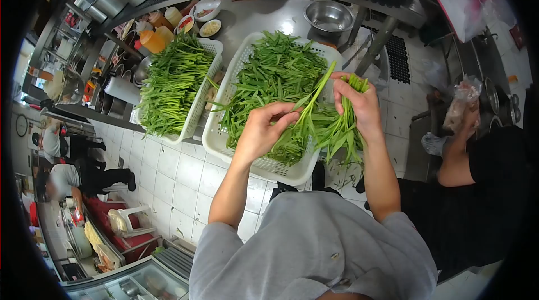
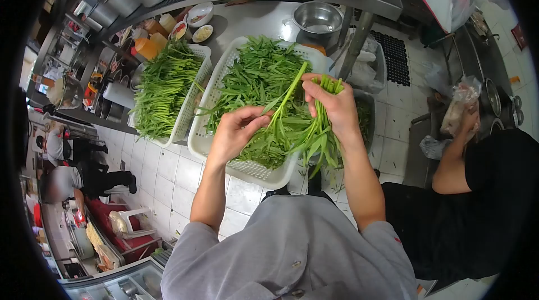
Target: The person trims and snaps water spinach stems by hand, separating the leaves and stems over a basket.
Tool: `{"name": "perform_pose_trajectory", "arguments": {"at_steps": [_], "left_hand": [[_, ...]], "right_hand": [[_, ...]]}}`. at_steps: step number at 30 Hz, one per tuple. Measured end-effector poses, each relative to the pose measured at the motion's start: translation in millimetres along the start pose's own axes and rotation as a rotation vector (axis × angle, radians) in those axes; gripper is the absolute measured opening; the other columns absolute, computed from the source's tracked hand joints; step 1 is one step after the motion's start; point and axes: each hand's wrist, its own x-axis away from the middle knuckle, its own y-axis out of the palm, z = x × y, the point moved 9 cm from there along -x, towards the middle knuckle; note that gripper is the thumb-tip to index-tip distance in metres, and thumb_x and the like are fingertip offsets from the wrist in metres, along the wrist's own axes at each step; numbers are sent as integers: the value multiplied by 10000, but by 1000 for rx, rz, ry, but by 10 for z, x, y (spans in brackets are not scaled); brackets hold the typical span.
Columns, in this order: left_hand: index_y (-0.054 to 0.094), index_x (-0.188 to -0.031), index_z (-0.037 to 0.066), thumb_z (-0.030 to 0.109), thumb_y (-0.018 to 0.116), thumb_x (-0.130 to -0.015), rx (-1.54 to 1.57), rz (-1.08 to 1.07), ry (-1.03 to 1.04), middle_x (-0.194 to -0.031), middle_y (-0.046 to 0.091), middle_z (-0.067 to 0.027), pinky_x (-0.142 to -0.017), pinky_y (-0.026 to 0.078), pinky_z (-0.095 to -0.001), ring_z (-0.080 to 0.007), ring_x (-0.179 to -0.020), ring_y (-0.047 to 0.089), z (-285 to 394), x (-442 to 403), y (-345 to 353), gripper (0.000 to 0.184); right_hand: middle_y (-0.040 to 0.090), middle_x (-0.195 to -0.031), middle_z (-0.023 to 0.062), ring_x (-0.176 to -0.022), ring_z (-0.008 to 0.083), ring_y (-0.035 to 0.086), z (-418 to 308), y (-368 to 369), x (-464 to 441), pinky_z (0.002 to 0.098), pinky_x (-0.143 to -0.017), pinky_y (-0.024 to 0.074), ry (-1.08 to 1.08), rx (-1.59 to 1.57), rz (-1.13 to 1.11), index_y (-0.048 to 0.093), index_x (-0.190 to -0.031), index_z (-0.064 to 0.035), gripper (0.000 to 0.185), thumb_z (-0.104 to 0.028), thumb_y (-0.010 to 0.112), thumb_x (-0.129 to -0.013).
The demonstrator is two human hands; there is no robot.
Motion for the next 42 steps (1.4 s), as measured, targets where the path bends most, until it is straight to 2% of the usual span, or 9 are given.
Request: {"name": "perform_pose_trajectory", "arguments": {"at_steps": [11, 15, 19, 23, 27, 30, 34, 38, 42], "left_hand": [[699, -1115, 34, 64, 692, -871, -321, 98, 147, -1087, 712, -110, -889, 523, -336, -236, -1005, 678, 24, 329, -166, 246], [695, -1116, 13, 77, 672, -900, -358, 257, -38, -1059, 718, -116, -853, 525, -318, -222, -953, 687, -472, 459, -795, 226], [710, -1041, 11, 34, 659, -889, -512, 212, -10, -997, 710, -156, -769, 531, -340, -275, -886, 693, -440, 333, -760, 162], [709, -1039, 13, 60, 669, -881, -691, 44, 55, -1014, 703, -177, -805, 525, -386, -328, -935, 682, -432, 89, -448, 169], [702, -1039, 9, 60, 641, -907, -609, -37, 44, -991, 697, -170, -799, 515, -377, -298, -894, 679, -417, -78, -227, 155], [691, -1086, -22, 80, 610, -939, -345, 9, 34, -1025, 708, -148, -851, 524, -344, -271, -929, 679, -222, -194, -141, 197], [493, -1388, 29, 159, 620, -954, 44, -36, 104, -1285, 608, -171, -1035, 455, -383, -279, -1212, 573, 24, -195, 18, 470], [271, -1511, 46, 360, 914, -639, 170, -342, 197, -1442, 426, -258, -1165, 278, -440, -360, -1367, 404, 436, 58, 765, 1128], [548, -1236, -46, 239, 838, -708, -169, -415, 110, -1145, 643, -186, -883, 530, -378, -283, -1041, 643, 274, 357, 984, 667]], "right_hand": [[614, -768, 30, -651, 88, 563, -96, -517, 219, 222, -494, 444, -57, -236, 143, 639, -1076, -47, 230, -162, 670, -878], [516, -677, -17, -673, 84, 482, -497, -549, 233, 227, -528, 439, -227, -945, -371, 549, -1263, -54, 329, -161, 573, -953], [654, -804, 18, -674, 93, 601, -93, -651, 179, 243, -553, 467, -2, 492, 228, 664, -1083, -23, 236, -169, 684, -899], [542, -701, 9, -713, 150, 562, -31, -437, 298, 320, -582, 463, -231, -1096, -408, 541, -1239, -74, 335, -187, 623, -934], [551, -671, 0, -624, 113, 547, 135, -389, 214, 272, -523, 438, -108, 314, 136, 567, -1187, -12, 333, -188, 652, -917], [661, -758, 41, -565, 75, 569, 39, -279, 355, 259, -513, 456, -116, -688, -115, 662, -1065, -49, 202, -162, 698, -901], [670, -706, 32, -585, 55, 577, 11, -272, 367, 237, -518, 462, -290, 506, 243, 650, -1060, -35, 197, -146, 695, -904], [681, -1134, 74, -1094, 166, 614, -334, 156, 658, 326, -953, 489, -390, 170, 93, 660, -1166, -66, 336, -135, 752, -851], [677, -1155, 98, -994, 145, 650, -322, 250, 1021, 287, -850, 542, -276, -3, 10, 639, -1205, -31, 462, -60, 789, -769]]}}
